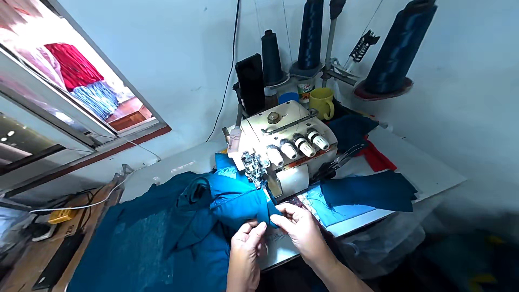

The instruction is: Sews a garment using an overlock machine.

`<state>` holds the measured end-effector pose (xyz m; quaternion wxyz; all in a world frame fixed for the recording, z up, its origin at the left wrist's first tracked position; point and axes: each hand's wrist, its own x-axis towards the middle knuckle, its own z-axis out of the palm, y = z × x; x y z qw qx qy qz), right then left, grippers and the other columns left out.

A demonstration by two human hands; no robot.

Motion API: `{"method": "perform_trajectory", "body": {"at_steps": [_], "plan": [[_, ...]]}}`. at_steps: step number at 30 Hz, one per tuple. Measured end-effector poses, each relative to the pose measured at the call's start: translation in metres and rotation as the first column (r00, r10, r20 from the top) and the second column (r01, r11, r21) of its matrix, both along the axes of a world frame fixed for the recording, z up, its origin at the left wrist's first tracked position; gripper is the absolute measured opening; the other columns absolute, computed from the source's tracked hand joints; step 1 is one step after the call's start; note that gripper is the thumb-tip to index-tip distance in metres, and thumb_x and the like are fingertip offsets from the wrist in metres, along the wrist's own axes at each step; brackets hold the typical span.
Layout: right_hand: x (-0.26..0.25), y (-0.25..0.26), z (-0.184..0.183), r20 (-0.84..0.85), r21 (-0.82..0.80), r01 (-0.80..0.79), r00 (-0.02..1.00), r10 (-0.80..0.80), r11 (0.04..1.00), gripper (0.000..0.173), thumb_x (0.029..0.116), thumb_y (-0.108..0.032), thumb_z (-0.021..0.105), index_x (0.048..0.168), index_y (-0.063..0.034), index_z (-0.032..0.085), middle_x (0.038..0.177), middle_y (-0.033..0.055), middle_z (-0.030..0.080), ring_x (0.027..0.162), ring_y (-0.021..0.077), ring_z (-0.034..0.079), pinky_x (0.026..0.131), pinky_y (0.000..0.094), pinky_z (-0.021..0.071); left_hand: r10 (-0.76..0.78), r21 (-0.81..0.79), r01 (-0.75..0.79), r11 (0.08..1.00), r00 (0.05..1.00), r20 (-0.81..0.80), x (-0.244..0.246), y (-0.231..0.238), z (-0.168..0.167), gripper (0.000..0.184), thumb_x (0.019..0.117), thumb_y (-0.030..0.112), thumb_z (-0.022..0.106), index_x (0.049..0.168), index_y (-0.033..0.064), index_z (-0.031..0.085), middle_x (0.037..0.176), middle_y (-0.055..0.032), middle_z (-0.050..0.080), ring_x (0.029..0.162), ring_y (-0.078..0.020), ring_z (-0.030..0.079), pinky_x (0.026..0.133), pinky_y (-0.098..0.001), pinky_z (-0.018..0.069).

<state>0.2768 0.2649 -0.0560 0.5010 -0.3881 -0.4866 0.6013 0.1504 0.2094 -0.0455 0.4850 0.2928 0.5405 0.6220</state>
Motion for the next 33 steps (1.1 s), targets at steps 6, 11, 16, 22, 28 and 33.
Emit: {"method": "perform_trajectory", "body": {"at_steps": [6,11,16,22,28,33], "plan": [[0.009,-0.008,0.005,-0.012,0.032,0.0,1.0,0.001,0.999,0.009,0.0934,-0.008,0.067,0.091,-0.0036,0.074,0.076,-0.0007,0.07,0.065,0.0035,0.064,0.062,0.0181,0.0541,0.485,0.61,-0.009,0.792,0.617,-0.62,0.0,0.001,-0.009,0.007,0.0885,0.006,0.07,0.092,0.0044,0.075,0.096,-0.002,0.072,0.094,-0.0063,0.068,0.086,-0.0198,0.0567],[0.014,-0.015,0.005,-0.024,0.064,-0.004,1.0,0.006,0.998,0.011,0.0944,-0.006,0.066,0.091,-0.003,0.075,0.077,-0.0006,0.071,0.066,0.0032,0.066,0.064,0.0179,0.0563,0.442,0.576,0.267,0.773,0.424,-0.79,-0.004,0.002,-0.008,0.016,0.099,0.014,0.063,0.102,0.0136,0.078,0.096,0.0001,0.068,0.101,-0.0087,0.061,0.095,-0.0256,0.0479],[0.017,-0.018,0.0,-0.025,0.065,-0.048,0.998,0.049,0.997,0.016,0.0969,-0.003,0.059,0.096,-0.0008,0.075,0.081,0.0,0.072,0.07,0.0039,0.068,0.068,0.0196,0.0585,0.435,0.543,0.302,0.783,0.359,-0.826,-0.003,0.001,-0.019,0.017,0.1008,0.018,0.061,0.104,0.0182,0.078,0.097,0.0019,0.068,0.101,-0.0082,0.06,0.098,-0.03,0.0438],[0.019,-0.018,-0.006,-0.162,0.059,-0.139,0.976,0.147,0.989,0.02,0.1007,-0.009,0.057,0.099,-0.0003,0.074,0.08,0.0024,0.071,0.069,0.0081,0.067,0.068,0.0238,0.058,0.447,0.539,0.308,0.784,0.321,-0.835,0.0,0.001,-0.022,0.017,0.0992,0.016,0.061,0.103,0.0154,0.078,0.096,0.0004,0.068,0.1,-0.009,0.058,0.096,-0.0282,0.0427],[0.012,-0.017,0.001,-0.065,0.042,0.03,0.997,-0.027,0.999,0.018,0.0992,-0.01,0.06,0.089,-0.0041,0.073,0.073,-0.0005,0.069,0.062,0.0051,0.065,0.059,0.02,0.0569,0.438,0.491,0.209,0.846,0.252,-0.863,-0.006,0.003,-0.012,0.035,0.104,0.035,0.054,0.121,0.0092,0.07,0.129,-0.0113,0.065,0.132,-0.0212,0.054,0.115,-0.0393,0.039],[0.003,-0.023,-0.009,0.011,0.256,0.182,0.982,-0.191,0.949,0.015,0.0952,-0.011,0.062,0.088,-0.006,0.073,0.075,-0.003,0.069,0.062,0.0014,0.064,0.056,0.0155,0.0542,0.422,0.433,0.123,0.893,0.104,-0.901,-0.012,0.009,-0.007,0.04,0.1,0.036,0.059,0.12,0.0051,0.075,0.13,-0.0133,0.069,0.13,-0.0294,0.06,0.116,-0.0483,0.0398]]}}
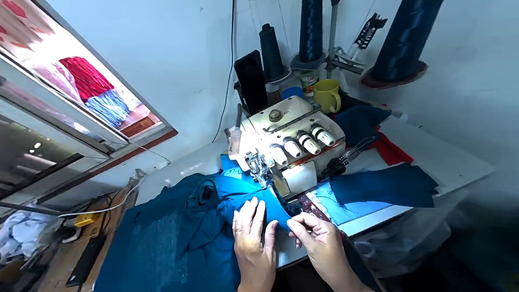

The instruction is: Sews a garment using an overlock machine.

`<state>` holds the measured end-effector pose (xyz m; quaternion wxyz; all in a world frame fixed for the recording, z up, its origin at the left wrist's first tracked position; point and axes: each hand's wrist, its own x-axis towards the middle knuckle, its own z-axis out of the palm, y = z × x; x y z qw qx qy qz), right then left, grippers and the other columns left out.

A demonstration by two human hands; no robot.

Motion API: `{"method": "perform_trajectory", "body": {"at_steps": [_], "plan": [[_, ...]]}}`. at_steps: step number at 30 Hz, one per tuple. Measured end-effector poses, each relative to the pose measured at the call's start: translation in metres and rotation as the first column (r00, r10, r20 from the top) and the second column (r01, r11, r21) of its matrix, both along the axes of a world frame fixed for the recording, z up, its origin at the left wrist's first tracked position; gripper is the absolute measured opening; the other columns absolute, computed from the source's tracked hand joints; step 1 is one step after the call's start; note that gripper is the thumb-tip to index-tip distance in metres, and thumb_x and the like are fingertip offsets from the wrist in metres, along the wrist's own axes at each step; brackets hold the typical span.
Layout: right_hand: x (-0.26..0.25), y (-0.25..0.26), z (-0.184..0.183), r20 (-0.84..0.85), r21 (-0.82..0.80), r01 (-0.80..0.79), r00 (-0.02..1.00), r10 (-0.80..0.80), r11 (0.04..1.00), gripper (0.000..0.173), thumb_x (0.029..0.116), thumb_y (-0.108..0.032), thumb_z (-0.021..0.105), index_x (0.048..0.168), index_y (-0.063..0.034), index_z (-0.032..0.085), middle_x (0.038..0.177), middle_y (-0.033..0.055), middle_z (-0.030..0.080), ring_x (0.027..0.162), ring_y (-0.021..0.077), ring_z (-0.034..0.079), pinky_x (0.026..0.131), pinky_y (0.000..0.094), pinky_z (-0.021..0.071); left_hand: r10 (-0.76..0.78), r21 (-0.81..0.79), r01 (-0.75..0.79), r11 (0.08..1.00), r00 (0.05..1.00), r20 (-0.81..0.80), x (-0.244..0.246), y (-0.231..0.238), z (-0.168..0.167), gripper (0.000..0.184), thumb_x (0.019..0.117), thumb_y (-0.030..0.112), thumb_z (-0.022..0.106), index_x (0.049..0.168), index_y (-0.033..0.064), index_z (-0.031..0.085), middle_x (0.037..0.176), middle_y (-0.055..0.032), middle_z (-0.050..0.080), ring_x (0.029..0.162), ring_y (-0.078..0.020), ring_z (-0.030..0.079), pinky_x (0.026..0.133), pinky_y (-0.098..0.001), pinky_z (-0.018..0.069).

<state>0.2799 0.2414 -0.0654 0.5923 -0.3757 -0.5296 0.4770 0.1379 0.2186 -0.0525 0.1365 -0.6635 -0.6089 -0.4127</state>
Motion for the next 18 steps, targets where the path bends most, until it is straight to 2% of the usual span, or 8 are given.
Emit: {"method": "perform_trajectory", "body": {"at_steps": [4,6,8,10,11,18], "plan": [[-0.013,0.013,0.002,0.023,0.007,0.039,0.999,-0.039,0.999,0.015,0.0952,-0.011,0.062,0.086,-0.006,0.073,0.073,-0.004,0.067,0.062,-0.0008,0.063,0.057,0.0144,0.0537,-0.017,-0.033,0.019,0.999,0.999,0.046,-0.009,0.012,0.005,0.038,0.0951,0.036,0.065,0.119,0.0085,0.076,0.129,-0.0083,0.071,0.128,-0.0268,0.062,0.113,-0.0512,0.0427],[-0.021,0.024,0.007,0.053,-0.017,0.038,0.998,-0.037,0.999,0.016,0.0956,-0.012,0.063,0.084,-0.0057,0.072,0.071,-0.0036,0.066,0.061,-0.0002,0.062,0.058,0.0157,0.0535,-0.046,-0.076,0.053,0.996,0.994,0.095,-0.02,0.023,0.009,0.039,0.0929,0.036,0.066,0.121,0.0105,0.076,0.132,-0.005,0.069,0.131,-0.0239,0.06,0.115,-0.0528,0.0402],[-0.029,0.035,0.01,0.085,-0.062,0.058,0.995,-0.053,0.996,0.019,0.0934,-0.014,0.067,0.075,-0.0079,0.067,0.064,-0.0046,0.06,0.058,-0.0006,0.057,0.057,0.0159,0.0489,-0.094,-0.146,0.121,0.982,0.979,0.181,-0.034,0.033,0.014,0.041,0.0936,0.039,0.066,0.125,0.0139,0.074,0.138,-0.0013,0.066,0.137,-0.0197,0.054,0.117,-0.0508,0.0368],[-0.035,0.043,0.012,0.112,-0.079,0.104,0.989,-0.094,0.991,0.028,0.0895,-0.015,0.072,0.065,-0.0107,0.058,0.058,-0.0067,0.049,0.055,-0.0012,0.047,0.054,0.0158,0.0389,-0.134,-0.203,0.193,0.96,0.953,0.273,-0.047,0.041,0.019,0.044,0.0927,0.04,0.067,0.128,0.0148,0.072,0.142,-0.0004,0.062,0.14,-0.0169,0.05,0.116,-0.0442,0.0399],[-0.036,0.045,0.013,0.117,-0.075,0.116,0.987,-0.107,0.99,0.031,0.088,-0.013,0.073,0.063,-0.0118,0.055,0.058,-0.0074,0.046,0.054,-0.0014,0.044,0.054,0.0154,0.0369,-0.148,-0.218,0.222,0.95,0.938,0.313,-0.051,0.044,0.021,0.044,0.0915,0.039,0.069,0.128,0.0148,0.072,0.143,-0.0008,0.061,0.14,-0.0159,0.049,0.116,-0.0411,0.0413],[-0.042,0.055,0.023,0.169,-0.145,0.122,0.981,-0.097,0.982,0.038,0.0901,-0.01,0.073,0.061,-0.0115,0.049,0.056,-0.0056,0.043,0.053,0.002,0.042,0.054,0.019,0.0359,-0.179,-0.272,0.292,0.917,0.911,0.373,-0.065,0.055,0.027,0.044,0.0932,0.038,0.068,0.131,0.015,0.07,0.147,-0.0009,0.057,0.143,-0.0159,0.045,0.116,-0.0404,0.0395]]}}
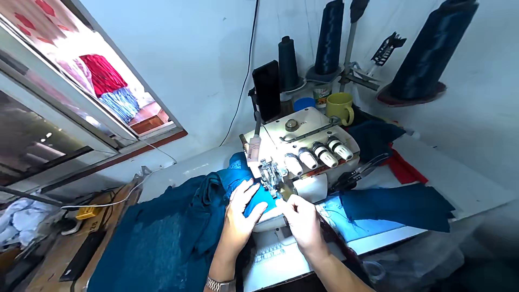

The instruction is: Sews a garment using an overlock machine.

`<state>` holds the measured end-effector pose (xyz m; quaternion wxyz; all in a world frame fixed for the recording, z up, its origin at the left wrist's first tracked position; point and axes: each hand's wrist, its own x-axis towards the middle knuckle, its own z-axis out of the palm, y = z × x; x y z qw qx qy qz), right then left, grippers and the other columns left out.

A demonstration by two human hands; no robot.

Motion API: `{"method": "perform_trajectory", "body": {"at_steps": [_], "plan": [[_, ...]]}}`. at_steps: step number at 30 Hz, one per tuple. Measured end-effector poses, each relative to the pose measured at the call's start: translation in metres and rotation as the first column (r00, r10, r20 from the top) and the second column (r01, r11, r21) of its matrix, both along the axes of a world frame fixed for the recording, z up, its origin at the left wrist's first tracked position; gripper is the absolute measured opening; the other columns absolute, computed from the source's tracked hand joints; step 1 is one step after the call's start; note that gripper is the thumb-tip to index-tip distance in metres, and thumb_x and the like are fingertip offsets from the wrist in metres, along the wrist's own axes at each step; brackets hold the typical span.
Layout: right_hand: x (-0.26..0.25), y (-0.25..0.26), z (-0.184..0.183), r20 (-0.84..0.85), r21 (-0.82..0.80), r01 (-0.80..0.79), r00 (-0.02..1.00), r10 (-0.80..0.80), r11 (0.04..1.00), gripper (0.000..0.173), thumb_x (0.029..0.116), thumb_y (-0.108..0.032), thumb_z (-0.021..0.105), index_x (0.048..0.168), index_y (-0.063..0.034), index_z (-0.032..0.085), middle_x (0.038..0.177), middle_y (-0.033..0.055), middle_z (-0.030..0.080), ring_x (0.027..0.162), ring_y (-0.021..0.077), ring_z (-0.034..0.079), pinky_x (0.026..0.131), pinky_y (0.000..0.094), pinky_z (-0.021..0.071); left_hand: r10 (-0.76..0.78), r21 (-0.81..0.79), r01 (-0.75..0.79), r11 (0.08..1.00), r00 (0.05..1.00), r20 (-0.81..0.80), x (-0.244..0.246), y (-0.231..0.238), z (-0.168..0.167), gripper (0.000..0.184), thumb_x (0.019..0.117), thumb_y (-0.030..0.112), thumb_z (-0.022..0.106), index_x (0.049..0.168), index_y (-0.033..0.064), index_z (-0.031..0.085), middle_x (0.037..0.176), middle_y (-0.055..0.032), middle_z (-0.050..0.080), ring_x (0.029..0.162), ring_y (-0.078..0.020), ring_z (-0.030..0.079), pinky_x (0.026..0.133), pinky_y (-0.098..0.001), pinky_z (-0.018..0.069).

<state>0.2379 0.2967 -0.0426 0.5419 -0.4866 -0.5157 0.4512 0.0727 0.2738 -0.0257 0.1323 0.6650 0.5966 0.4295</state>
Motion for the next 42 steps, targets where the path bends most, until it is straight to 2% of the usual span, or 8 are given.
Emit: {"method": "perform_trajectory", "body": {"at_steps": [8,13,18,27,31,34,38,42], "plan": [[-0.005,0.006,-0.007,0.003,0.031,0.027,1.0,-0.027,0.999,0.041,0.0903,-0.008,0.068,0.058,-0.0151,0.045,0.053,-0.0081,0.039,0.049,0.0005,0.039,0.05,0.0183,0.0337,0.01,-0.049,-0.008,0.999,0.999,0.045,-0.006,0.017,0.01,0.033,0.0964,0.025,0.066,0.125,0.0102,0.073,0.152,-0.0089,0.052,0.147,-0.0241,0.038,0.12,-0.047,0.0303],[-0.002,-0.001,-0.013,-0.007,0.066,0.022,1.0,-0.021,0.998,0.037,0.0925,-0.007,0.065,0.06,-0.0127,0.048,0.054,-0.0082,0.041,0.048,0.0,0.04,0.049,0.0182,0.0343,0.224,-0.007,-0.224,0.974,0.974,-0.029,-0.005,0.029,0.014,0.03,0.1018,0.016,0.06,0.126,0.0042,0.072,0.149,-0.0171,0.053,0.14,-0.0347,0.046,0.116,-0.0516,0.0344],[0.005,-0.021,-0.032,-0.162,0.121,-0.091,0.981,0.11,0.988,0.035,0.1,-0.013,0.058,0.065,-0.0134,0.053,0.054,-0.0082,0.044,0.045,0.0015,0.044,0.046,0.0188,0.0394,0.397,0.072,-0.395,0.916,0.918,-0.015,-0.007,0.013,0.005,0.029,0.1042,0.009,0.054,0.126,-0.0029,0.07,0.117,-0.0212,0.069,0.108,-0.0318,0.067,0.098,-0.0474,0.0517],[0.008,-0.053,-0.046,-0.12,0.057,-0.384,0.914,0.388,0.922,0.026,0.0995,-0.015,0.057,0.073,-0.0112,0.058,0.059,-0.0076,0.051,0.049,0.0005,0.048,0.048,0.017,0.0416,0.433,0.037,-0.432,0.901,0.891,-0.136,0.004,-0.059,-0.016,0.028,0.101,0.012,0.053,0.099,-0.0037,0.076,0.089,-0.0144,0.07,0.084,-0.0249,0.069,0.082,-0.0396,0.0571],[0.006,-0.058,-0.035,-0.121,0.05,-0.396,0.909,0.399,0.917,0.013,0.0978,-0.014,0.059,0.098,-0.0029,0.067,0.078,-0.0022,0.064,0.061,0.001,0.059,0.054,0.0165,0.05,0.411,0.044,-0.414,0.909,0.875,-0.256,0.041,-0.094,-0.014,0.022,0.0976,0.007,0.057,0.099,-0.0051,0.076,0.086,-0.0168,0.069,0.082,-0.0297,0.071,0.077,-0.0431,0.0603],[0.007,-0.059,-0.025,-0.092,0.033,-0.382,0.919,0.383,0.924,0.026,0.0953,-0.018,0.065,0.113,0.0003,0.067,0.095,0.0027,0.07,0.074,0.0027,0.064,0.064,0.0177,0.0535,0.334,0.068,-0.329,0.942,0.902,-0.273,0.069,-0.107,-0.024,0.019,0.0933,0.001,0.06,0.103,-0.0061,0.075,0.09,-0.0183,0.07,0.085,-0.0318,0.072,0.08,-0.0431,0.0609],[0.016,-0.047,-0.029,-0.102,0.103,-0.304,0.944,0.314,0.947,0.017,0.0959,-0.012,0.06,0.095,-0.0026,0.074,0.09,0.0011,0.071,0.076,0.0032,0.065,0.068,0.0195,0.0538,0.183,0.068,-0.17,0.983,0.944,-0.274,0.079,-0.11,-0.037,0.018,0.0943,0.004,0.062,0.102,-0.0035,0.076,0.095,-0.0184,0.072,0.091,-0.0325,0.073,0.083,-0.0439,0.0608],[0.039,-0.022,-0.017,-0.558,-0.158,-0.221,0.824,0.097,0.963,0.031,0.108,-0.002,0.037,0.092,0.0014,0.064,0.078,0.0067,0.07,0.066,0.0123,0.068,0.063,0.0267,0.0603,0.506,0.051,-0.508,0.86,0.837,-0.208,0.01,-0.094,-0.005,0.034,0.0964,0.024,0.066,0.121,0.0,0.07,0.114,-0.0242,0.068,0.109,-0.0429,0.065,0.096,-0.0588,0.0512]]}}
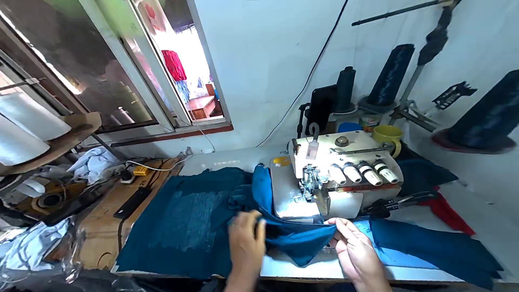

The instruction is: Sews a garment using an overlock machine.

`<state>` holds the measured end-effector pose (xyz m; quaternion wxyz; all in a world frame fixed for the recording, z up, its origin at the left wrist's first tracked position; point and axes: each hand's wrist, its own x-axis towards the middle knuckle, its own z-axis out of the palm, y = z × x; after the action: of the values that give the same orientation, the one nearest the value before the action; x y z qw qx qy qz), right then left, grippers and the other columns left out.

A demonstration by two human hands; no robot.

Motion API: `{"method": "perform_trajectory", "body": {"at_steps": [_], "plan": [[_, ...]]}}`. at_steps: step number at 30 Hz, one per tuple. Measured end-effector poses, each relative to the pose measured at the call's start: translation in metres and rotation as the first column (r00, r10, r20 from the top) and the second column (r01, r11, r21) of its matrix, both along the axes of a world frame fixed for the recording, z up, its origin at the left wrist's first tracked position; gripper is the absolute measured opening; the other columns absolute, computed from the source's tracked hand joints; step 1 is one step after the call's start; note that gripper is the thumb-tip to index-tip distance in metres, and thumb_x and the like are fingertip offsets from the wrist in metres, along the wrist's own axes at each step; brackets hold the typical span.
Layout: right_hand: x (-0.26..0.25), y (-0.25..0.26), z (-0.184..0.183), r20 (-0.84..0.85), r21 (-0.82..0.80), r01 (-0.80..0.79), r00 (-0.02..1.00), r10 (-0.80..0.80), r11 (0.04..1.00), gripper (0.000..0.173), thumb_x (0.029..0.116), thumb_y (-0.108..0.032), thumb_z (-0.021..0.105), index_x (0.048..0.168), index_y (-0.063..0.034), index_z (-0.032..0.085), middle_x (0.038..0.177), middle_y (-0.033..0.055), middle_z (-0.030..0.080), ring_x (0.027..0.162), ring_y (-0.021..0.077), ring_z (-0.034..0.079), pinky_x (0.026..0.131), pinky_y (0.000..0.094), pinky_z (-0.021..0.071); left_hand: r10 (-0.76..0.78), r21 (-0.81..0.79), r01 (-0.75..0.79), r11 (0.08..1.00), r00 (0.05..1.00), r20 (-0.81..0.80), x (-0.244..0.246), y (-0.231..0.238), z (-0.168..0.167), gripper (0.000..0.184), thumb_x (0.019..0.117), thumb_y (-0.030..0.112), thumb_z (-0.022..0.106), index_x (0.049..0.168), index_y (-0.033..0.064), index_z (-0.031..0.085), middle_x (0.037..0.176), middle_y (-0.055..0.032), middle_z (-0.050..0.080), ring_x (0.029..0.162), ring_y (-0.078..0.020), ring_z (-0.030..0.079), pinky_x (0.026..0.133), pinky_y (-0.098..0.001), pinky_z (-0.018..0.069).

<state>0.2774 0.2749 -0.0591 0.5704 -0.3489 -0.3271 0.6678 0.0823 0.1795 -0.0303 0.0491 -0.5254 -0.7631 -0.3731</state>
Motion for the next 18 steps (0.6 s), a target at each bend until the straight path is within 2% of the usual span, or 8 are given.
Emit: {"method": "perform_trajectory", "body": {"at_steps": [2,4,7,10,12,14,16,18], "plan": [[-0.001,-0.007,-0.001,-0.026,-0.01,-0.044,0.999,0.043,0.999,0.032,0.1092,-0.004,0.034,0.092,-0.002,0.061,0.078,0.0045,0.068,0.066,0.0103,0.067,0.06,0.024,0.058,0.153,0.021,-0.156,0.988,0.983,0.098,-0.044,0.014,0.004,0.064,0.0846,0.022,0.08,0.138,-0.0027,0.057,0.134,-0.0377,0.052,0.123,-0.0595,0.049,0.101,-0.0729,0.0394],[-0.007,-0.025,-0.01,0.065,0.098,-0.16,0.986,0.155,0.982,0.032,0.1068,-0.004,0.035,0.092,-0.006,0.062,0.081,-0.0004,0.067,0.069,0.005,0.064,0.06,0.0192,0.0531,0.16,-0.055,-0.152,0.987,0.972,0.174,-0.082,0.026,-0.014,0.066,0.085,0.016,0.08,0.144,0.003,0.054,0.145,-0.0352,0.044,0.13,-0.0589,0.043,0.103,-0.0734,0.0365],[-0.005,-0.053,-0.019,0.196,0.269,-0.427,0.902,0.385,0.863,0.029,0.103,-0.003,0.041,0.089,-0.0098,0.065,0.082,-0.0065,0.065,0.074,0.0016,0.061,0.069,0.0206,0.0534,0.019,-0.145,0.009,0.989,0.981,0.191,-0.116,0.023,-0.029,0.024,0.0959,0.004,0.061,0.118,0.0004,0.07,0.13,-0.0216,0.062,0.127,-0.044,0.052,0.106,-0.0663,0.0363],[0.023,-0.06,0.002,0.237,0.429,-0.624,0.775,0.585,0.653,0.027,0.1044,-0.014,0.047,0.093,-0.0219,0.069,0.085,-0.0156,0.065,0.078,-0.0063,0.058,0.071,0.0156,0.0495,-0.24,0.128,0.216,0.968,0.946,0.22,-0.137,-0.013,-0.006,0.02,0.0977,0.007,0.053,0.105,0.0039,0.071,0.103,-0.0063,0.071,0.096,-0.0166,0.069,0.086,-0.0407,0.0574],[0.044,-0.054,0.026,0.15,0.443,-0.603,0.779,0.609,0.663,0.022,0.1039,-0.026,0.052,0.098,-0.0306,0.073,0.085,-0.0184,0.066,0.076,-0.0081,0.058,0.069,0.013,0.0488,-0.399,0.317,0.305,0.898,0.869,0.293,-0.147,-0.047,0.024,0.017,0.1006,0.022,0.056,0.104,0.0188,0.072,0.099,0.0075,0.072,0.088,-0.0029,0.067,0.078,-0.0256,0.0579],[0.055,-0.037,0.039,0.126,0.383,-0.45,0.89,0.438,0.806,0.023,0.1049,-0.03,0.053,0.095,-0.0292,0.073,0.083,-0.0159,0.066,0.075,-0.0058,0.06,0.07,0.014,0.0517,-0.426,0.342,0.315,0.885,0.844,0.325,-0.152,-0.073,0.05,0.015,0.1,0.029,0.06,0.103,0.0255,0.074,0.099,0.0133,0.072,0.088,0.0021,0.067,0.079,-0.0184,0.0563],[0.048,-0.01,0.026,0.37,0.381,-0.198,0.928,0.047,0.903,0.028,0.1034,-0.014,0.048,0.087,-0.0173,0.07,0.079,-0.0081,0.068,0.072,-0.0004,0.063,0.069,0.0168,0.0542,-0.344,0.182,0.304,0.935,0.9,0.266,-0.153,-0.078,0.058,0.016,0.0967,0.014,0.057,0.098,0.0147,0.073,0.092,0.009,0.072,0.084,0.0003,0.067,0.078,-0.0207,0.057],[0.039,0.006,0.001,0.676,0.478,-0.076,0.668,-0.311,0.875,0.014,0.0983,-0.008,0.058,0.096,-0.0057,0.072,0.087,0.0035,0.069,0.078,0.0118,0.064,0.073,0.0319,0.0538,-0.248,-0.107,0.277,0.955,0.942,0.225,-0.151,-0.064,0.038,0.012,0.0965,0.006,0.062,0.101,0.002,0.072,0.093,-0.0059,0.072,0.085,-0.0142,0.068,0.081,-0.0374,0.0568]]}}
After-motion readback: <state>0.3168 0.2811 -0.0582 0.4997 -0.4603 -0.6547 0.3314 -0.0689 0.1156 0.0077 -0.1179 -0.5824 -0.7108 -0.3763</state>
